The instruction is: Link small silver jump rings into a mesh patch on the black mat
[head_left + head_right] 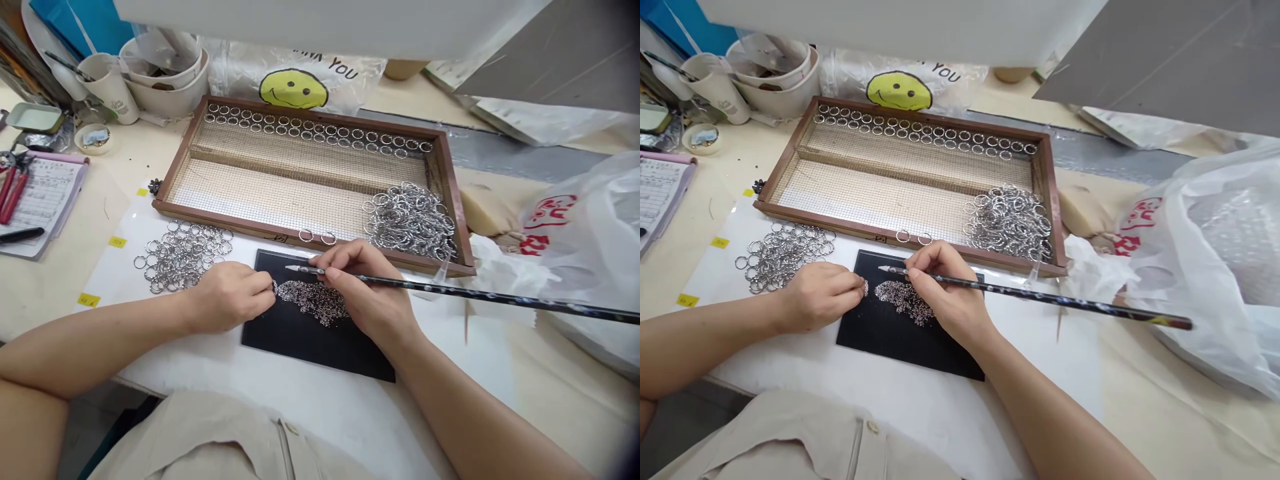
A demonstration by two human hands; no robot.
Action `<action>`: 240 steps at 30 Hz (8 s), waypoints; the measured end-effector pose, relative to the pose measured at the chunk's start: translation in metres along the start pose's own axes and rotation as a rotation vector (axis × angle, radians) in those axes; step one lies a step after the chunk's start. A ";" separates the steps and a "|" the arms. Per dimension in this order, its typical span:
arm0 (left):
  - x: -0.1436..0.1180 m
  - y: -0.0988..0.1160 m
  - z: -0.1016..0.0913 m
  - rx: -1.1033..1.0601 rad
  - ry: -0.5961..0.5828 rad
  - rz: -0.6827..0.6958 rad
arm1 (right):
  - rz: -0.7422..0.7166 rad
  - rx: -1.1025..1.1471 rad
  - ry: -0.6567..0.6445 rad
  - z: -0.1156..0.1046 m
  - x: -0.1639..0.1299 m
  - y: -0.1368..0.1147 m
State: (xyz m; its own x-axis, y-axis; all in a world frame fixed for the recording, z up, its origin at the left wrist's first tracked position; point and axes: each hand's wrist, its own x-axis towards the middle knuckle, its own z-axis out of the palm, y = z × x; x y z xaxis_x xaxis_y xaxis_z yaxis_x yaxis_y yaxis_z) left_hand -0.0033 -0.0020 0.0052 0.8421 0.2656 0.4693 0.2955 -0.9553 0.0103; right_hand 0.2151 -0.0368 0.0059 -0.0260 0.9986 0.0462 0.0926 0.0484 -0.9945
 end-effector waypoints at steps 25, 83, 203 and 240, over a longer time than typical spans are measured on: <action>0.002 0.002 -0.002 0.089 0.030 0.022 | -0.102 0.092 -0.168 0.005 -0.006 -0.003; 0.004 0.002 -0.004 0.094 0.003 0.032 | -0.204 0.002 -0.228 0.005 -0.003 -0.008; 0.001 0.000 -0.003 0.021 0.002 0.036 | 0.127 0.247 -0.078 0.008 0.000 0.001; 0.001 0.001 -0.004 0.030 -0.013 0.030 | 0.131 0.244 -0.087 0.008 -0.001 0.000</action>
State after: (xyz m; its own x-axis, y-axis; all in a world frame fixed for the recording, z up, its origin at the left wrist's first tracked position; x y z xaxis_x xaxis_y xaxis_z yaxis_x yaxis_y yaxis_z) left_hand -0.0042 -0.0028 0.0092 0.8562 0.2390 0.4579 0.2838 -0.9584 -0.0303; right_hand 0.2069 -0.0376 0.0049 -0.1158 0.9899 -0.0818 -0.1407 -0.0979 -0.9852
